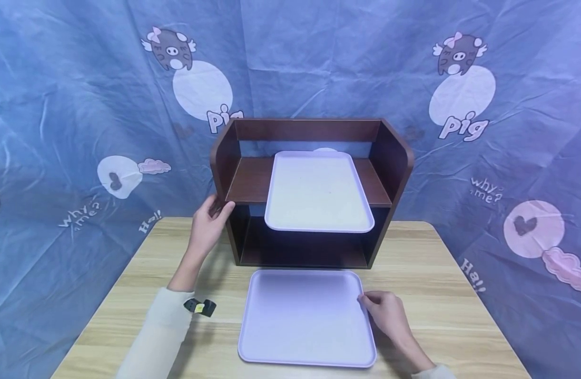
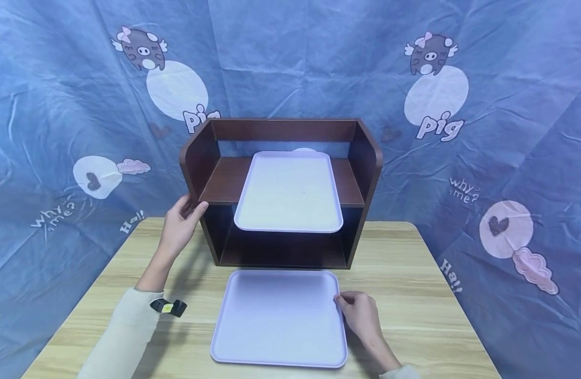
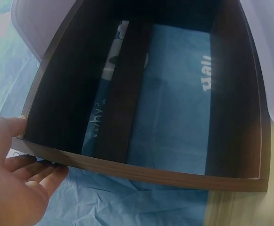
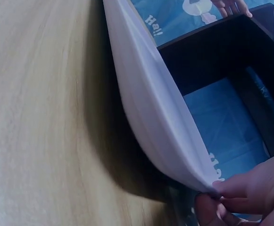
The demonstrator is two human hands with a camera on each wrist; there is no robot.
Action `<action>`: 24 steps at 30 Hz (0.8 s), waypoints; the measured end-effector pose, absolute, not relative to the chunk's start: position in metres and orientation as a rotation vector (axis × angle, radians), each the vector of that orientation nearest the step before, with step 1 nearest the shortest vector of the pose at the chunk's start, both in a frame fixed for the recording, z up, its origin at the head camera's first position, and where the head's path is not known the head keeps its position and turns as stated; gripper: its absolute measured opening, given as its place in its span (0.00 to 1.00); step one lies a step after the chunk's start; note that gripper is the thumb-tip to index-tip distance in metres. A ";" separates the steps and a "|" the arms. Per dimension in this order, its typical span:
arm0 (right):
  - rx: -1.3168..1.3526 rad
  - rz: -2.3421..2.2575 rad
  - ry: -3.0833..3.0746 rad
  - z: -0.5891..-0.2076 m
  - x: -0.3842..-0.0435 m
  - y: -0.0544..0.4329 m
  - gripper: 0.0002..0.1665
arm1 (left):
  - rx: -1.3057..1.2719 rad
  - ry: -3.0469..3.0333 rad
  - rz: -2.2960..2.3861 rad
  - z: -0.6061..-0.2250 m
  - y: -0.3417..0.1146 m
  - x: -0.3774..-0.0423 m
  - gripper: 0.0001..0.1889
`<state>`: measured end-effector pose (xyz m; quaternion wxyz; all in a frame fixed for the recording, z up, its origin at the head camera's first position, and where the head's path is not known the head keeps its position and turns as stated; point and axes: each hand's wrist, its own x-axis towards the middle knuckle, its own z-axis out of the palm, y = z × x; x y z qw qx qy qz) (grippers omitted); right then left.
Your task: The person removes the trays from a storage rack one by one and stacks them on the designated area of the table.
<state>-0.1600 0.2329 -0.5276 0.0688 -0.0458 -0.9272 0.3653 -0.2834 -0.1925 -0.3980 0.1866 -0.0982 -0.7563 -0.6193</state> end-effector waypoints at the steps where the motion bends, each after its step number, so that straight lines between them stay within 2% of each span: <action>1: -0.134 1.098 -2.795 -0.527 -0.160 0.233 0.10 | -0.276 -2.129 -1.746 -0.398 -0.192 -0.283 0.27; 11: -0.138 1.121 -2.867 -0.525 -0.161 0.232 0.15 | -0.277 -2.130 -1.733 -0.399 -0.193 -0.284 0.27; 24: -0.106 1.063 -2.852 -0.528 -0.162 0.230 0.12 | -0.280 -2.125 -1.740 -0.399 -0.194 -0.285 0.27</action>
